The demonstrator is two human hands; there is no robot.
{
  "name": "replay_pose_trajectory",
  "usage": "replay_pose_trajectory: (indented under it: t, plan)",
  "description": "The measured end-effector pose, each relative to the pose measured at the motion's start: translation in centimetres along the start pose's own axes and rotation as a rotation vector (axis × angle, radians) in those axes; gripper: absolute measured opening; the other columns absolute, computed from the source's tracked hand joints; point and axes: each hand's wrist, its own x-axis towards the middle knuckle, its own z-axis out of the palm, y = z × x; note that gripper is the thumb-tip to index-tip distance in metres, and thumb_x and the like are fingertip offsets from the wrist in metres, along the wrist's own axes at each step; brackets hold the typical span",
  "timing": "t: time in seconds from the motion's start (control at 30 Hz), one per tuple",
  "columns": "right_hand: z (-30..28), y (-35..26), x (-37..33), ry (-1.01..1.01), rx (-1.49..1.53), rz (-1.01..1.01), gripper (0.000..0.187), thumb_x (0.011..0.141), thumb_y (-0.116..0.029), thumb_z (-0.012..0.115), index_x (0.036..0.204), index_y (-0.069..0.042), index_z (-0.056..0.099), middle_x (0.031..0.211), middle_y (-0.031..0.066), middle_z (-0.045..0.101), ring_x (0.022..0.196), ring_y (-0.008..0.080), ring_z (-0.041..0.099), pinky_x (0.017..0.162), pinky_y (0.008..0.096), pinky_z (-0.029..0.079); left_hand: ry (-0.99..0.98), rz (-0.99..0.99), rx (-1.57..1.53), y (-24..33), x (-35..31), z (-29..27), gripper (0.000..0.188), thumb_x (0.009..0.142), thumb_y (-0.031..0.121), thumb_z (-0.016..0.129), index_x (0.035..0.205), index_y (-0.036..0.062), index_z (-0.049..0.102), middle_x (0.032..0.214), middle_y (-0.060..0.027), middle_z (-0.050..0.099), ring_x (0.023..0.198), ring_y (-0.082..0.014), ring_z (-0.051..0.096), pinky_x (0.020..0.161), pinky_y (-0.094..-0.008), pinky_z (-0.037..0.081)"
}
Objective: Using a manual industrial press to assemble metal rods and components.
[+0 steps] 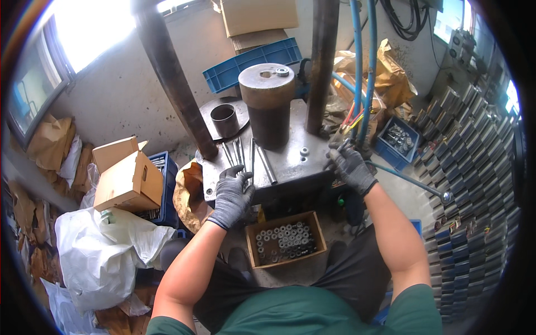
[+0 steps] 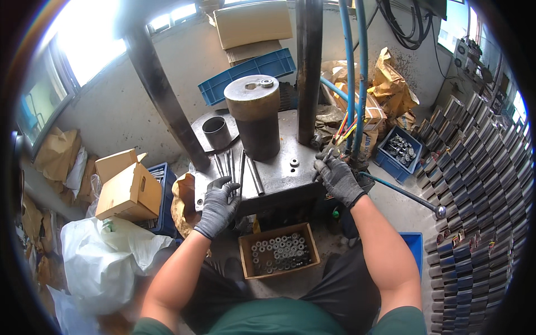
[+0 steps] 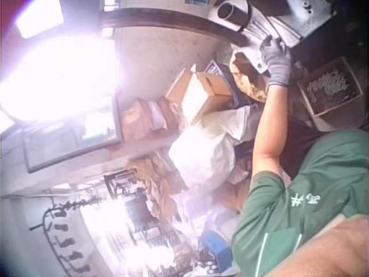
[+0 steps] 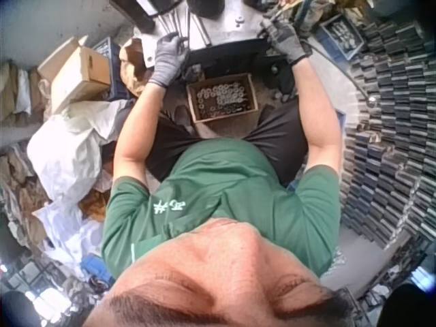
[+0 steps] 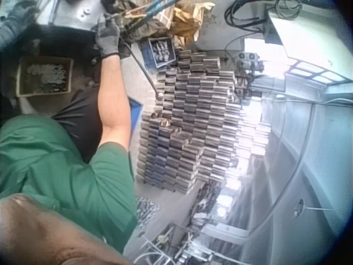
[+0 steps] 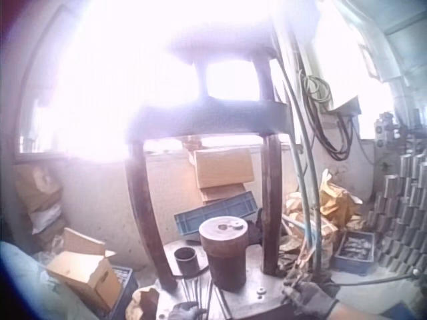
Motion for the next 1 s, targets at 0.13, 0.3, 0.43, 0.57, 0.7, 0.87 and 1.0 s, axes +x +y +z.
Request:
replay_pose_trajectory:
  t: [0.13,0.3,0.43,0.57,0.7,0.87,1.0]
  plan:
    - [-4.7,-0.7,-3.0,-0.115,-0.11,0.113,0.029,0.108,-0.024,0.061,0.127,-0.002,0.065,0.089,0.0031,0.07,0.08,0.0119,0.067,0.076,0.0318,0.055,0.045,0.019,0.016,-1.1,0.8,2.4,0.044,0.087,0.032,0.077,0.125,0.0109,0.072,0.138,-0.0224,0.06,0.126,-0.0431,0.057,0.109,-0.0527,0.048]
    - [-11.2,4.1,-11.3,-0.08,-0.175,0.241,0.038,0.109,-0.03,0.06,0.129,0.002,0.065,0.095,0.0093,0.075,0.086,0.0171,0.072,0.081,0.035,0.058,-0.032,-0.036,0.069,-4.9,3.7,1.4,0.056,0.093,0.027,0.075,0.144,0.0093,0.061,0.152,-0.0274,0.05,0.138,-0.0452,0.051,0.117,-0.0513,0.042]
    - [-17.4,12.8,-21.0,0.194,-0.133,0.448,0.039,0.109,-0.034,0.058,0.124,0.0,0.068,0.093,0.0101,0.076,0.08,0.0187,0.074,0.073,0.0348,0.06,-0.089,-0.063,-0.04,-6.3,5.3,2.8,0.05,0.091,0.018,0.075,0.139,0.01,0.065,0.149,-0.0239,0.053,0.139,-0.0416,0.051,0.117,-0.0461,0.043]
    - [-22.3,19.9,-30.8,0.577,0.068,0.691,0.05,0.105,-0.051,0.057,0.115,-0.003,0.064,0.089,0.0115,0.074,0.07,0.0196,0.073,0.062,0.0315,0.06,-0.051,0.005,-0.142,-5.1,5.3,4.2,0.037,0.094,0.011,0.072,0.129,0.0021,0.067,0.14,-0.0173,0.058,0.128,-0.0339,0.059,0.112,-0.0403,0.046]
    - [-26.1,28.2,-39.7,1.093,0.351,0.767,0.042,0.104,-0.048,0.058,0.11,-0.006,0.062,0.086,0.0114,0.072,0.063,0.0223,0.071,0.05,0.035,0.058,-0.077,-0.064,-0.43,-5.9,5.3,6.0,0.028,0.098,0.001,0.066,0.124,-0.005,0.064,0.132,-0.0114,0.062,0.116,-0.0224,0.064,0.105,-0.0316,0.049]
    - [-26.9,30.5,-42.4,1.499,0.616,0.847,0.033,0.102,-0.043,0.063,0.109,-0.011,0.061,0.087,0.0101,0.071,0.061,0.0232,0.071,0.043,0.0357,0.055,0.075,-0.151,-0.384,-5.3,4.9,4.8,0.022,0.1,-0.001,0.063,0.122,-0.0002,0.066,0.119,-0.0085,0.066,0.108,-0.0178,0.063,0.098,-0.0301,0.05]
    - [-27.9,33.6,-44.2,1.552,0.489,0.869,0.027,0.101,-0.037,0.066,0.11,-0.012,0.062,0.086,0.0085,0.07,0.061,0.0223,0.07,0.043,0.0346,0.054,0.151,-0.289,-0.381,-4.0,4.8,4.8,0.023,0.104,0.009,0.062,0.126,0.0037,0.066,0.107,-0.0063,0.067,0.095,-0.0156,0.062,0.09,-0.0314,0.051]
